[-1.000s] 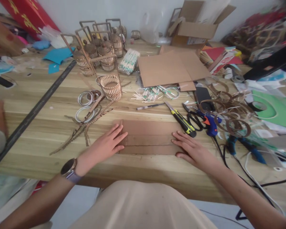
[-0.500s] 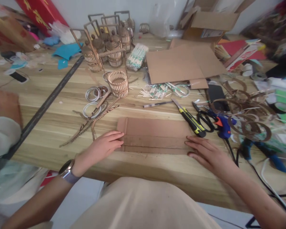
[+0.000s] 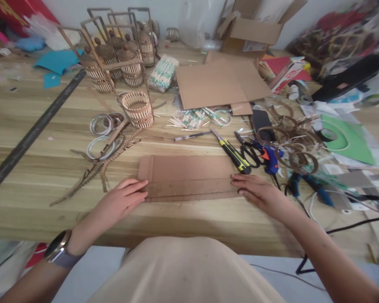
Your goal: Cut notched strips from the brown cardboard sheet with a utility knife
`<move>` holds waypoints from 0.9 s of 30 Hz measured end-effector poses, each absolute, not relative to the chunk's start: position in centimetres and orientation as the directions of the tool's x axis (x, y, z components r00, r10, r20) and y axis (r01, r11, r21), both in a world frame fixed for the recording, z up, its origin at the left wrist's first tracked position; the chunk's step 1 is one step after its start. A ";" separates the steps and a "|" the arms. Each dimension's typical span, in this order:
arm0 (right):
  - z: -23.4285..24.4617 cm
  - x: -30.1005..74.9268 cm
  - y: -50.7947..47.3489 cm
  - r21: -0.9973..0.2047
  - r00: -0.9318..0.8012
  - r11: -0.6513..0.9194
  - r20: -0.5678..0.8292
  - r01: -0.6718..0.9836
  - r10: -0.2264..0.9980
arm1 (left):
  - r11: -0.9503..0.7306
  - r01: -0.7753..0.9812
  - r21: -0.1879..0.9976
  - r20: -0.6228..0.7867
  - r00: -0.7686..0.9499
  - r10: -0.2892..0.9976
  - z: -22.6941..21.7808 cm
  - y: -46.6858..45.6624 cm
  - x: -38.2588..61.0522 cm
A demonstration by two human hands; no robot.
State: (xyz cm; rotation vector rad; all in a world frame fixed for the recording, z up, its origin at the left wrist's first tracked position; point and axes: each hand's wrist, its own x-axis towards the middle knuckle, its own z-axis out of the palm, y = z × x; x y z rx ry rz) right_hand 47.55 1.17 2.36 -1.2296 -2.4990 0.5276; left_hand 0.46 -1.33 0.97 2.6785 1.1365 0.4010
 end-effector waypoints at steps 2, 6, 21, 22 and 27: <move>2.5 47.5 1.1 -0.440 -0.586 0.563 0.096 0.700 0.804 | -0.668 0.681 0.301 0.149 0.658 0.738 1.0 -1.4 0.5; 2.5 47.5 1.0 -0.408 -0.597 0.578 0.094 0.707 0.797 | -0.648 0.696 0.310 0.146 0.638 0.756 1.0 -1.5 0.6; 2.8 47.4 1.0 -0.385 -0.625 0.613 0.110 0.690 0.773 | -0.679 0.662 0.319 0.213 0.648 0.732 1.2 -1.4 1.0; 2.8 47.4 1.0 -0.381 -0.628 0.618 0.115 0.688 0.770 | -0.678 0.662 0.320 0.214 0.647 0.732 1.1 -1.4 1.0; 2.6 47.4 1.1 -0.373 -0.638 0.640 0.150 0.671 0.756 | -0.669 0.667 0.328 0.199 0.643 0.739 1.0 -1.3 1.0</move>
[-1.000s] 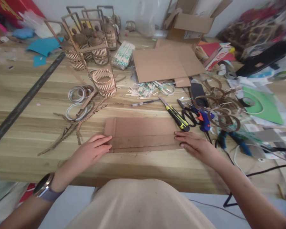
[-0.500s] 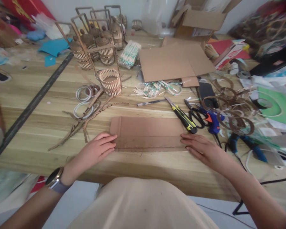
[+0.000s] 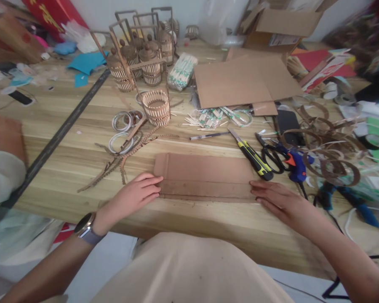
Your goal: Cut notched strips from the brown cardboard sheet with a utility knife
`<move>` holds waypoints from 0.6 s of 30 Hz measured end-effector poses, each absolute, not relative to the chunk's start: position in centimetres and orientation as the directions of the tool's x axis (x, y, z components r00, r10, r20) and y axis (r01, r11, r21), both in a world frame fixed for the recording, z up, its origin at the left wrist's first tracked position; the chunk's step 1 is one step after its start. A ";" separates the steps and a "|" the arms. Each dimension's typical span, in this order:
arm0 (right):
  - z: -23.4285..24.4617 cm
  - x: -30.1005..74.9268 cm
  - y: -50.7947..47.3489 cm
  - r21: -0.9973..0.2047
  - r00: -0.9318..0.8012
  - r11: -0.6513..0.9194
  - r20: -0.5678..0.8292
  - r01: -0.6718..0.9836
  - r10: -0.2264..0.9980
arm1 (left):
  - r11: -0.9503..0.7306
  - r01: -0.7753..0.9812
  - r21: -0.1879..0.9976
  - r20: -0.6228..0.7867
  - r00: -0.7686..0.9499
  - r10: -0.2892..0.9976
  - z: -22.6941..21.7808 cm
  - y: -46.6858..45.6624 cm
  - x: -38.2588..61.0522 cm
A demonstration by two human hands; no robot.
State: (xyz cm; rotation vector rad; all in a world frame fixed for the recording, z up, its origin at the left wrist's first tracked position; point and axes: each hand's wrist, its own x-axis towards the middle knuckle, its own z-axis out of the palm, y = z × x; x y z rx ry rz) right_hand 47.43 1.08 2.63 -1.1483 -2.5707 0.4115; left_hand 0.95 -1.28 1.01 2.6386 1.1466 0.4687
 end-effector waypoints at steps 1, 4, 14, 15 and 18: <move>2.6 47.4 1.1 -0.365 -0.639 0.646 0.158 0.670 0.752 | -0.668 0.667 0.332 0.193 0.645 0.740 1.1 -1.2 1.0; 2.5 47.5 1.1 -0.348 -0.641 0.654 0.169 0.672 0.749 | -0.667 0.664 0.338 0.185 0.648 0.739 1.3 -1.1 1.0; 2.7 47.6 1.1 -0.318 -0.660 0.675 0.173 0.665 0.731 | -0.694 0.648 0.315 0.205 0.667 0.716 1.5 -0.8 1.2; 2.7 47.5 1.1 -0.308 -0.663 0.682 0.181 0.663 0.726 | -0.696 0.645 0.315 0.204 0.670 0.714 1.5 -0.8 1.2; 2.8 47.3 1.2 -0.278 -0.677 0.705 0.207 0.652 0.707 | -0.698 0.643 0.316 0.192 0.677 0.711 1.5 -0.8 1.2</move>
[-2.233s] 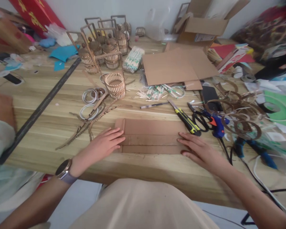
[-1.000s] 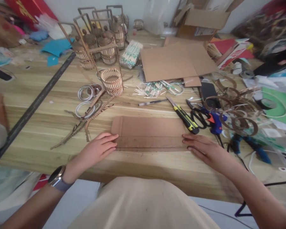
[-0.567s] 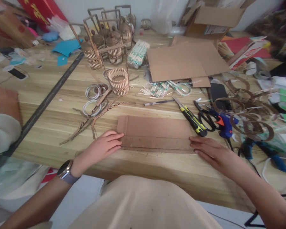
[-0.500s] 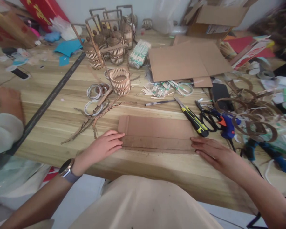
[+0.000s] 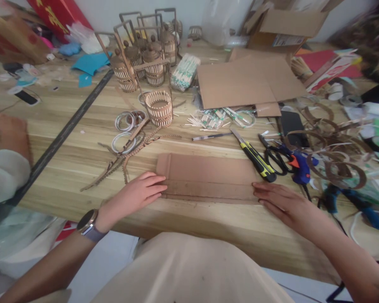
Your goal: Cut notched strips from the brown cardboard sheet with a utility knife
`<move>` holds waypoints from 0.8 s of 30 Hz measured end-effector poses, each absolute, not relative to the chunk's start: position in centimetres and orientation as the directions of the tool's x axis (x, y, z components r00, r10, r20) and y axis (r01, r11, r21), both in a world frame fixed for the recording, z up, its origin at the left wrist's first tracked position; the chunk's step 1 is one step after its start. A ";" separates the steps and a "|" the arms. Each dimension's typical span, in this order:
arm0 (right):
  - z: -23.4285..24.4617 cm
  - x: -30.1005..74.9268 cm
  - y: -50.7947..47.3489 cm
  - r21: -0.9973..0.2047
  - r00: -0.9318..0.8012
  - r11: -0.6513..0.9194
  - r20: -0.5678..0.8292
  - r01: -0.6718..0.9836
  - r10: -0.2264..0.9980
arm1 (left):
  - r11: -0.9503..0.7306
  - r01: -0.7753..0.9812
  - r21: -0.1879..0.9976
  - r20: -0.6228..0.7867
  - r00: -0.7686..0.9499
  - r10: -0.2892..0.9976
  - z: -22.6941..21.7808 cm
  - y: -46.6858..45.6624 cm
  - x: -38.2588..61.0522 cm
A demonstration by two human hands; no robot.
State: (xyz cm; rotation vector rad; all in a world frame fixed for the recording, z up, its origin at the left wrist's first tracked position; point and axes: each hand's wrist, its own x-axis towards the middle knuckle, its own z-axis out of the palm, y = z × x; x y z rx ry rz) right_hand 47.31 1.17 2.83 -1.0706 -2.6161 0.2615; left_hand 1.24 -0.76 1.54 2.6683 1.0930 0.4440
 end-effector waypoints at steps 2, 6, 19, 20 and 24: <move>2.9 47.2 1.2 -0.263 -0.683 0.713 0.210 0.650 0.700 | -0.697 0.643 0.319 0.180 0.680 0.710 1.6 -0.8 1.3; 3.1 47.1 1.3 -0.273 -0.677 0.702 0.193 0.658 0.710 | -0.684 0.649 0.333 0.150 0.679 0.718 1.8 -0.8 1.4; 2.9 47.3 0.8 -0.368 -0.602 0.588 0.090 0.720 0.794 | -0.667 0.661 0.343 0.107 0.678 0.727 2.2 -0.8 1.3; 3.0 47.3 0.8 -0.371 -0.602 0.586 0.085 0.720 0.794 | -0.673 0.656 0.341 0.113 0.682 0.723 2.2 -0.8 1.3; 2.9 47.3 0.8 -0.381 -0.608 0.591 0.088 0.711 0.789 | -0.672 0.651 0.352 0.123 0.680 0.723 2.2 -0.7 1.2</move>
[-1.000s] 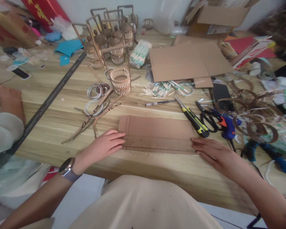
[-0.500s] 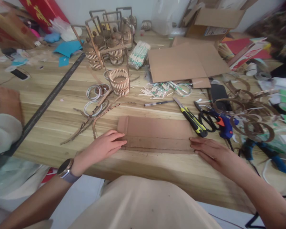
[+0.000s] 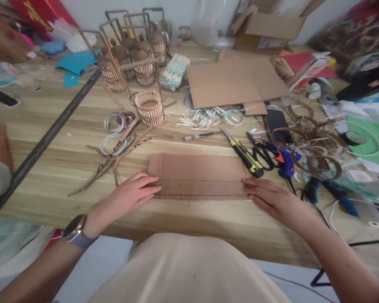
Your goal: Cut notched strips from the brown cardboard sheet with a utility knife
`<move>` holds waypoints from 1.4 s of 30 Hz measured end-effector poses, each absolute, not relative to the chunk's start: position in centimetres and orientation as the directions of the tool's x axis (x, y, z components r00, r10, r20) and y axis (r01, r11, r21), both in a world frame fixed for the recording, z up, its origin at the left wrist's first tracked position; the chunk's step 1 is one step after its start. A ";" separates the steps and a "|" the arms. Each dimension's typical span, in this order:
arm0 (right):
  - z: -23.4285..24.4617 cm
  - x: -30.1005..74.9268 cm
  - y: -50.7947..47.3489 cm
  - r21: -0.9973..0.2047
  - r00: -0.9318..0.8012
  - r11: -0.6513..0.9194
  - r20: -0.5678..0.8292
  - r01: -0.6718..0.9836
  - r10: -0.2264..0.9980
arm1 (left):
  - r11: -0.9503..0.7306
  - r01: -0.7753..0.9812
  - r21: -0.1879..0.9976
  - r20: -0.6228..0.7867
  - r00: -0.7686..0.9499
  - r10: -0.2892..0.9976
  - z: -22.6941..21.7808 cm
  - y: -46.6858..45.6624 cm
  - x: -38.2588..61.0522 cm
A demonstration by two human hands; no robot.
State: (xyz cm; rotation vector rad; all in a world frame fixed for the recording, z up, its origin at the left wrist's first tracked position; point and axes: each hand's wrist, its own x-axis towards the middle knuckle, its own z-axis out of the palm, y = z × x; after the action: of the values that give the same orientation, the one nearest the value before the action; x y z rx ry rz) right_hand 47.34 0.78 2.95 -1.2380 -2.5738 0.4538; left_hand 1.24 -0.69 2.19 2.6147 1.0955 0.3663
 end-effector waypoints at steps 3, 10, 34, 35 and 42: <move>2.9 47.4 0.8 -0.381 -0.611 0.597 0.097 0.706 0.786 | -0.659 0.658 0.365 0.117 0.670 0.733 2.0 -0.8 1.2; 2.7 47.5 0.9 -0.378 -0.604 0.589 0.092 0.714 0.792 | -0.660 0.667 0.346 0.074 0.682 0.728 2.4 -0.7 1.3; 2.0 47.8 1.2 -0.358 -0.627 0.625 0.127 0.694 0.769 | -0.839 0.532 0.113 -0.162 0.843 0.512 6.2 2.7 5.1; 2.1 47.8 1.2 -0.358 -0.629 0.625 0.122 0.694 0.768 | -0.836 0.536 0.117 -0.142 0.842 0.520 6.1 2.6 5.0; 2.7 47.3 1.4 -0.322 -0.639 0.634 0.104 0.703 0.762 | -0.808 0.559 0.186 -0.083 0.829 0.553 5.2 2.5 4.5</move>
State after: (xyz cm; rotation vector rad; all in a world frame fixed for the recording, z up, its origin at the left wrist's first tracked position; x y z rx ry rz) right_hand 47.34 1.36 2.66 -1.1966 -2.6256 0.3708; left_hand 4.50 2.49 5.19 2.8084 0.8636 -0.0366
